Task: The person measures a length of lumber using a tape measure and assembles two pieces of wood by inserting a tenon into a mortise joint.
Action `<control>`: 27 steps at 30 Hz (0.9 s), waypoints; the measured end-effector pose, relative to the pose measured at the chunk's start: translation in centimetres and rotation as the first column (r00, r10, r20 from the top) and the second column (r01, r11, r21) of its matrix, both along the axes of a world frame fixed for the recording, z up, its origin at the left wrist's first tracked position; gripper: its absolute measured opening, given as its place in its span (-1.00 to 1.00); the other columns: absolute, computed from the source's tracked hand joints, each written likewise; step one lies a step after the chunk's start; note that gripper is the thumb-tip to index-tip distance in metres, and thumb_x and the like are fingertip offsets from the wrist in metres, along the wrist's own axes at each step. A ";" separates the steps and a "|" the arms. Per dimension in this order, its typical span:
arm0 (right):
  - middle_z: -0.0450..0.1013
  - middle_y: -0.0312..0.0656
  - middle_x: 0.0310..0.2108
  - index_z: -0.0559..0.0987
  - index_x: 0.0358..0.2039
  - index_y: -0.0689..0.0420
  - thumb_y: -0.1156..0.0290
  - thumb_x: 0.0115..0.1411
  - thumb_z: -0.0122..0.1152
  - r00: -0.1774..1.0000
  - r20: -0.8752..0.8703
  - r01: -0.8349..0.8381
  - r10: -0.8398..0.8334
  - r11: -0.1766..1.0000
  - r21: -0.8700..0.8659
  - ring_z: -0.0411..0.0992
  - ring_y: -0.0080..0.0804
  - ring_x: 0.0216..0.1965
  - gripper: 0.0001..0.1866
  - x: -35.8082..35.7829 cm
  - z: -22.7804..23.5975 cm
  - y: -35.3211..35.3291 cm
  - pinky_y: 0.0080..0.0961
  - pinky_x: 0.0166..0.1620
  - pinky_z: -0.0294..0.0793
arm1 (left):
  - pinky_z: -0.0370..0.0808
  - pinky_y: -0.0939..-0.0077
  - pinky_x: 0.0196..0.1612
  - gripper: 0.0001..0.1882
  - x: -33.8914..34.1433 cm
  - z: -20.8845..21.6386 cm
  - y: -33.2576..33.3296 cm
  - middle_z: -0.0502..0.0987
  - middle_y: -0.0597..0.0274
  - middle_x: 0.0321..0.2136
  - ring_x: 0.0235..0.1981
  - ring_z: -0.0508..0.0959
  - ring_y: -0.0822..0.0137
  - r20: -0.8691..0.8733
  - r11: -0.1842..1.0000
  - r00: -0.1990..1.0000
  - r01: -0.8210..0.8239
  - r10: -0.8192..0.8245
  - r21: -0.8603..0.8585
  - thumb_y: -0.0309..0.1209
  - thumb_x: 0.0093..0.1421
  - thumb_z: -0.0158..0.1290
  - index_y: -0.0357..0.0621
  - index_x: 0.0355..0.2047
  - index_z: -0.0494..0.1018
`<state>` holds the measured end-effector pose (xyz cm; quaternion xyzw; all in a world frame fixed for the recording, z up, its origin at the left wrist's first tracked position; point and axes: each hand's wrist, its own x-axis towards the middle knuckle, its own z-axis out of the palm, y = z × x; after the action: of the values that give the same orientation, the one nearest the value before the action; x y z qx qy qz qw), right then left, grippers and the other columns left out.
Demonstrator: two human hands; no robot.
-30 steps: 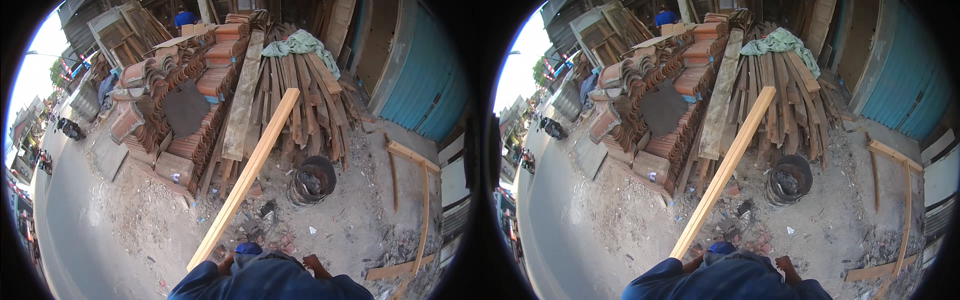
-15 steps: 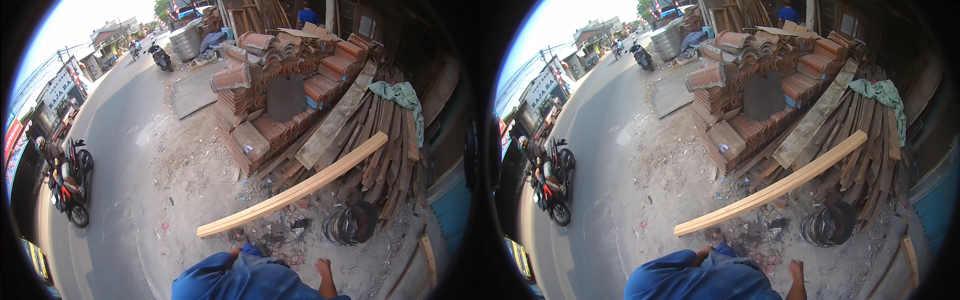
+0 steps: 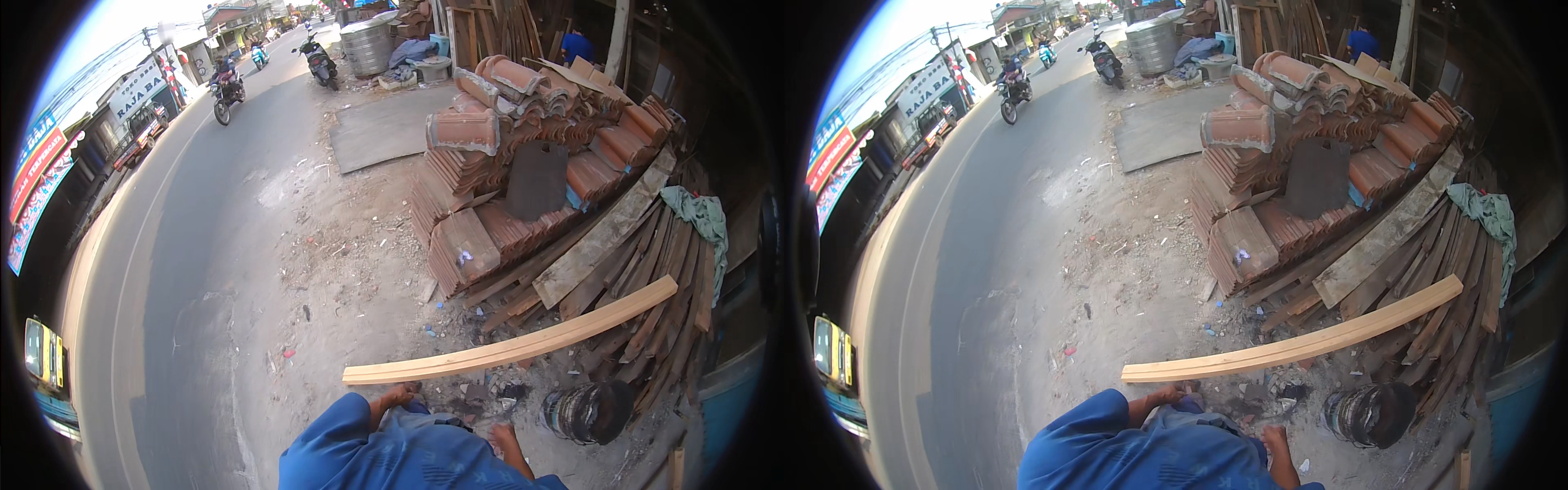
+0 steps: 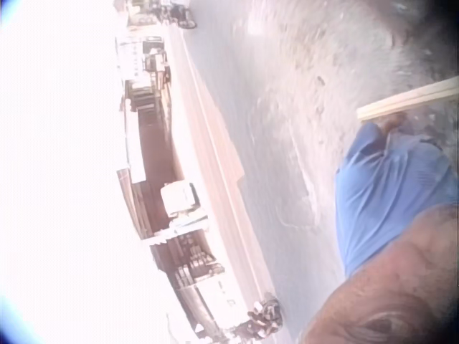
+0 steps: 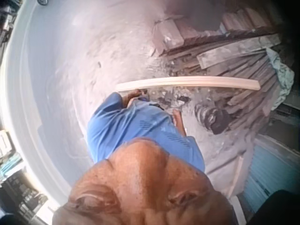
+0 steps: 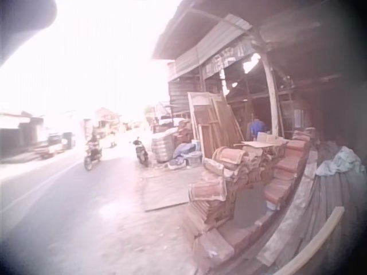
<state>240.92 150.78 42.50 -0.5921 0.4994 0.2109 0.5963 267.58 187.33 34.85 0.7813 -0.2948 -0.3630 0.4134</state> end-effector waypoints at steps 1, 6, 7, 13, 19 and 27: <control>0.61 -0.08 -0.23 0.55 -0.01 0.26 0.24 0.26 0.20 0.999 -0.032 -0.008 0.007 0.999 -0.031 0.60 -0.22 -0.40 -0.60 -0.1 1.2 -0.9 -0.34 -0.46 0.52 | 0.53 0.15 0.00 -0.63 -0.1 1.4 -1.4 0.64 -0.10 -0.12 -0.07 0.63 -0.02 -0.025 1.000 1.000 -0.015 0.015 0.008 -0.14 0.18 0.06 -0.11 -0.16 0.64; 0.60 -0.11 -0.33 0.61 -0.12 0.26 0.30 0.25 0.19 0.998 -0.029 -0.051 0.050 0.998 -0.034 0.58 -0.28 -0.44 -0.69 4.5 4.0 -1.6 -0.40 -0.50 0.50 | 0.56 0.14 -0.01 -0.58 0.4 6.3 1.4 0.67 -0.12 -0.22 -0.15 0.65 -0.03 0.027 0.863 0.955 -0.278 0.294 0.422 -0.18 0.18 0.02 -0.23 -0.14 0.61; 0.59 -0.13 -0.36 0.62 -0.17 0.27 0.33 0.25 0.19 0.992 0.016 -0.128 0.128 0.992 0.010 0.57 -0.29 -0.46 -0.73 6.9 3.8 -1.3 -0.42 -0.50 0.50 | 0.57 0.16 -0.01 -0.56 -0.2 5.1 4.5 0.67 -0.14 -0.23 -0.14 0.66 0.00 0.084 0.825 0.916 -0.390 0.392 0.409 -0.17 0.18 0.03 -0.28 -0.12 0.60; 0.49 -0.19 -0.53 0.60 -0.41 0.23 0.39 0.22 0.18 0.925 0.054 -0.370 0.375 0.925 -0.083 0.43 -0.40 -0.60 -0.83 9.1 -0.6 -9.8 -0.41 -0.55 0.42 | 0.57 0.25 -0.10 -0.53 -5.4 7.2 3.0 0.67 -0.15 -0.31 -0.25 0.66 -0.04 -0.167 0.714 0.703 -0.627 0.691 0.312 -0.19 0.19 -0.02 -0.32 -0.09 0.59; 0.51 -0.22 -0.51 0.60 -0.41 0.18 0.30 0.18 0.22 0.864 -0.005 -0.503 0.503 0.864 -0.034 0.42 -0.41 -0.59 -0.81 13.4 0.7 -1.6 -0.37 -0.54 0.35 | 0.56 0.34 -0.31 -0.55 -24.4 5.5 12.7 0.66 -0.09 -0.37 -0.37 0.65 0.20 -0.225 0.579 0.535 -0.729 0.815 0.366 -0.19 0.17 0.05 -0.32 -0.09 0.60; 0.61 0.05 -0.42 0.65 -0.36 0.17 0.35 0.10 0.15 -0.126 -0.199 -0.698 0.972 -0.229 -0.679 0.61 -0.02 -0.34 -0.80 16.5 -5.2 -2.7 -0.05 -0.29 0.55 | 0.54 0.33 -0.41 -0.60 -30.0 8.0 13.2 0.65 -0.08 -0.42 -0.48 0.63 0.20 -0.300 0.658 0.594 -0.591 0.747 0.467 -0.22 0.18 0.05 -0.29 -0.15 0.62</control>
<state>257.41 148.09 37.34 -0.9364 -0.1983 0.2645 0.1177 237.58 200.50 42.84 0.7776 0.1969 -0.3971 0.4459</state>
